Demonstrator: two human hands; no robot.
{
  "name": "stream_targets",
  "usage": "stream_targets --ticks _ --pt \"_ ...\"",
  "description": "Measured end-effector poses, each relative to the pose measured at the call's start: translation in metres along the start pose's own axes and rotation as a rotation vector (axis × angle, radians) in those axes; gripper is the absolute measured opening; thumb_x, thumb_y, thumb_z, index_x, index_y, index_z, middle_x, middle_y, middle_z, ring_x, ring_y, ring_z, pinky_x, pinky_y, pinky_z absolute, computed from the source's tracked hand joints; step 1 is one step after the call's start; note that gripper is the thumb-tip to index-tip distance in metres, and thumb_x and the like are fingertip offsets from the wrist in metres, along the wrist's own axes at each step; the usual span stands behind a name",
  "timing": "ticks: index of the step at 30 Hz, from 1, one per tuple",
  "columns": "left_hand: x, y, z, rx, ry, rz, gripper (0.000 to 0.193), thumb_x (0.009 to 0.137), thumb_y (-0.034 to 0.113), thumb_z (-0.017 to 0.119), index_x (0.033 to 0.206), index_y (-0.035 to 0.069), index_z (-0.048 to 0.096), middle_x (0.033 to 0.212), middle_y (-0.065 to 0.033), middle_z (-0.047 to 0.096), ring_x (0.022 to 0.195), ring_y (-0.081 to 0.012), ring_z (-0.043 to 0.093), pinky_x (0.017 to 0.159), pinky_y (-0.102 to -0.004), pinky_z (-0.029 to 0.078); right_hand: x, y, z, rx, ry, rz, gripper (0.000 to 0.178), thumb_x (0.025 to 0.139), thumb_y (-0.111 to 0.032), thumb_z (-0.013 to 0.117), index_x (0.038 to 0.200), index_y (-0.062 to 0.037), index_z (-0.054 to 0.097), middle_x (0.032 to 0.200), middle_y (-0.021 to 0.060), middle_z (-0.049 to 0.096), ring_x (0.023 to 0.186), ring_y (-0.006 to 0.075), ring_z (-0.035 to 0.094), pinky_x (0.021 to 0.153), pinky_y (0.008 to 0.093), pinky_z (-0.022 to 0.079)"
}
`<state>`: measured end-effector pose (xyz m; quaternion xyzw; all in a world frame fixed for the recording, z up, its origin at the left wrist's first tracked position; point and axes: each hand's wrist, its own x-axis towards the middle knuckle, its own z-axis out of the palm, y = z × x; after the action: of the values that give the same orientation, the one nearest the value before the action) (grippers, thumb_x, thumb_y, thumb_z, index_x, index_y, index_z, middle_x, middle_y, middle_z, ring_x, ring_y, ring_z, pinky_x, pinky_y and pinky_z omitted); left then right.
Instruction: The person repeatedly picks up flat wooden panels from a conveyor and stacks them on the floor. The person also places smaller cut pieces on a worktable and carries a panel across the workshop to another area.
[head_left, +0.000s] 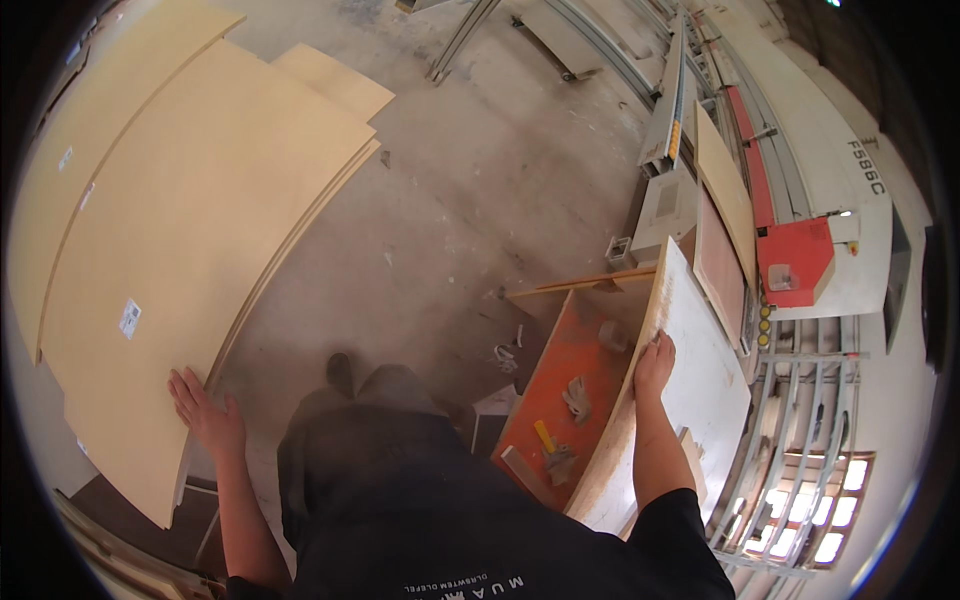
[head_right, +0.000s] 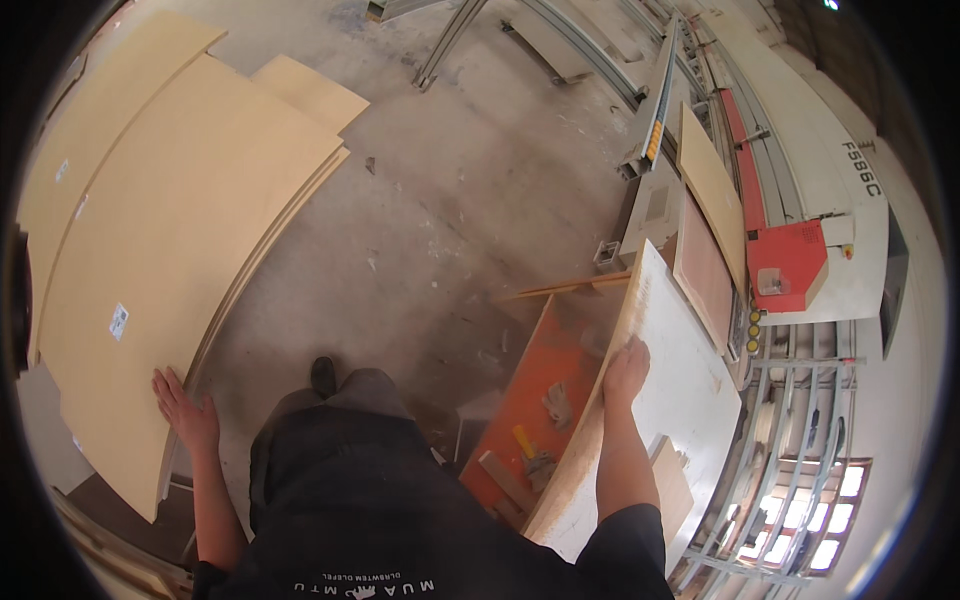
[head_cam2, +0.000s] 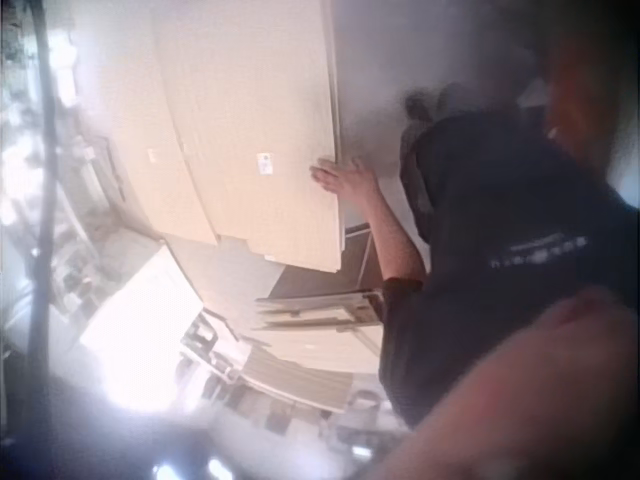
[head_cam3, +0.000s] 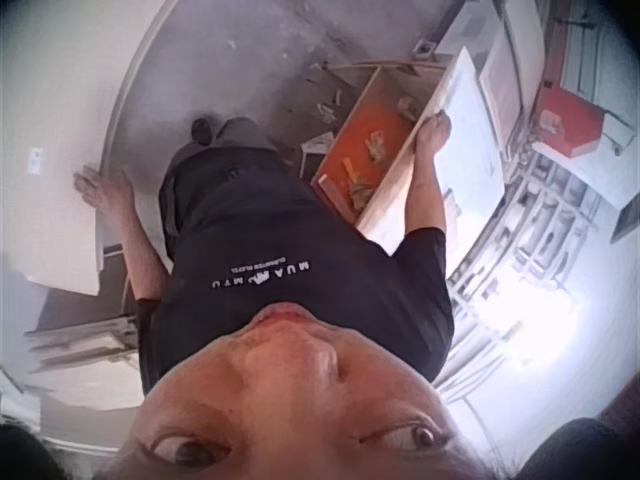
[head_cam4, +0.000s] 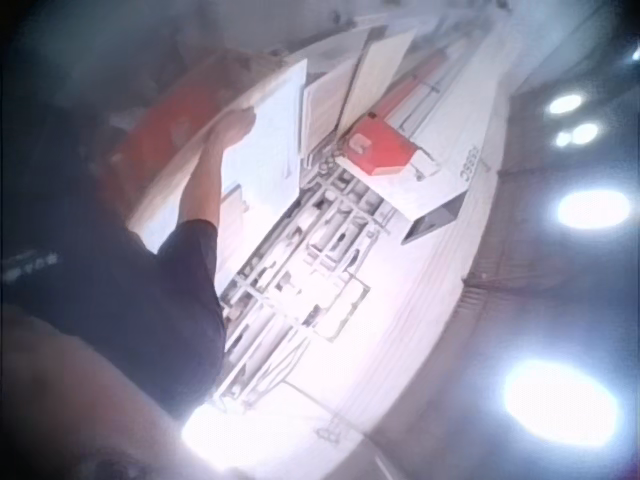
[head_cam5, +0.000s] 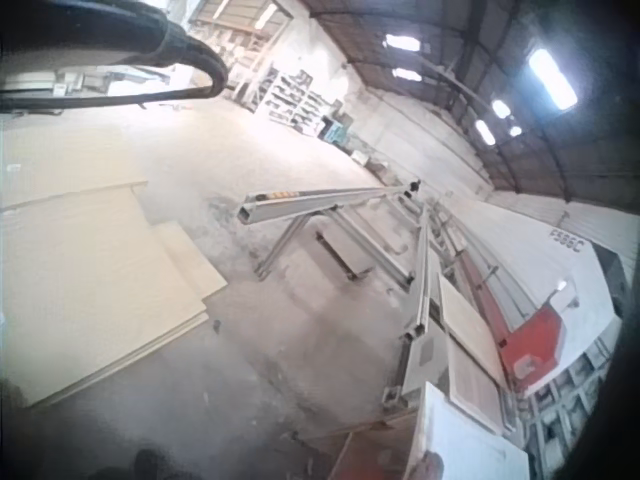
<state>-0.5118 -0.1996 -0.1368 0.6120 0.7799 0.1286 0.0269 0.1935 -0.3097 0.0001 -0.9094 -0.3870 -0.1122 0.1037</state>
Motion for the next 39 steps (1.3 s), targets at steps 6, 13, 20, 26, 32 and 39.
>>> stream_targets --ticks 6,13,20,26,32,39 --pt "0.003 0.009 -0.007 0.012 0.012 0.010 0.082 0.080 0.012 0.065 0.150 0.003 0.024 0.157 -0.0189 0.020 0.145 -0.0379 0.018 0.116 -0.0528 0.019 -0.001 -0.003 -0.003 0.012 0.002 0.028 0.043 0.091 -0.019 0.041 0.127 0.0013 0.053 0.132 0.0255 0.050 0.126 0.0411 0.043 0.108 0.0472 0.032" --pt "0.002 0.008 0.002 0.034 0.041 0.013 0.082 0.081 0.015 0.067 0.150 0.003 0.024 0.157 -0.0202 0.019 0.146 -0.0376 0.017 0.116 -0.0525 0.017 -0.005 -0.001 0.000 -0.022 0.095 -0.050 0.040 0.090 -0.017 0.045 0.125 0.0013 0.054 0.133 0.0277 0.049 0.126 0.0430 0.043 0.108 0.0484 0.032" --pt "0.027 0.042 -0.015 -0.184 -0.175 0.035 0.067 0.083 0.015 0.066 0.141 -0.001 0.037 0.151 -0.0241 0.028 0.141 -0.0400 0.025 0.114 -0.0503 0.023 -0.010 -0.016 -0.005 -0.029 0.159 -0.023 0.037 0.087 -0.010 0.047 0.122 -0.0017 0.056 0.137 0.0227 0.047 0.129 0.0392 0.041 0.111 0.0453 0.032" --pt "0.057 0.182 -0.019 -0.677 -0.627 0.563 0.041 0.083 0.009 0.064 0.121 -0.003 0.054 0.118 -0.0191 0.060 0.107 -0.0328 0.061 0.095 -0.0396 0.047 -0.011 -0.024 -0.008 0.050 0.203 -0.024 0.035 0.088 -0.015 0.055 0.121 -0.0019 0.057 0.134 0.0236 0.048 0.123 0.0413 0.044 0.104 0.0490 0.037" --pt "0.064 0.366 -0.020 -0.959 -1.139 0.755 0.040 0.090 0.017 0.064 0.123 -0.003 0.052 0.113 -0.0130 0.064 0.103 -0.0234 0.063 0.091 -0.0359 0.049 -0.010 -0.033 -0.015 0.128 0.172 0.054 0.036 0.087 -0.011 0.055 0.122 -0.0048 0.057 0.136 0.0214 0.047 0.123 0.0404 0.044 0.104 0.0484 0.037" --pt "0.056 0.584 0.014 -1.119 -1.422 0.588 0.039 0.098 0.027 0.054 0.127 0.002 0.052 0.118 -0.0125 0.063 0.107 -0.0229 0.061 0.094 -0.0355 0.047 -0.011 -0.032 -0.025 0.215 0.086 0.150 0.031 0.080 -0.013 0.056 0.109 -0.0027 0.061 0.123 0.0191 0.058 0.121 0.0379 0.049 0.098 0.0505 0.041"
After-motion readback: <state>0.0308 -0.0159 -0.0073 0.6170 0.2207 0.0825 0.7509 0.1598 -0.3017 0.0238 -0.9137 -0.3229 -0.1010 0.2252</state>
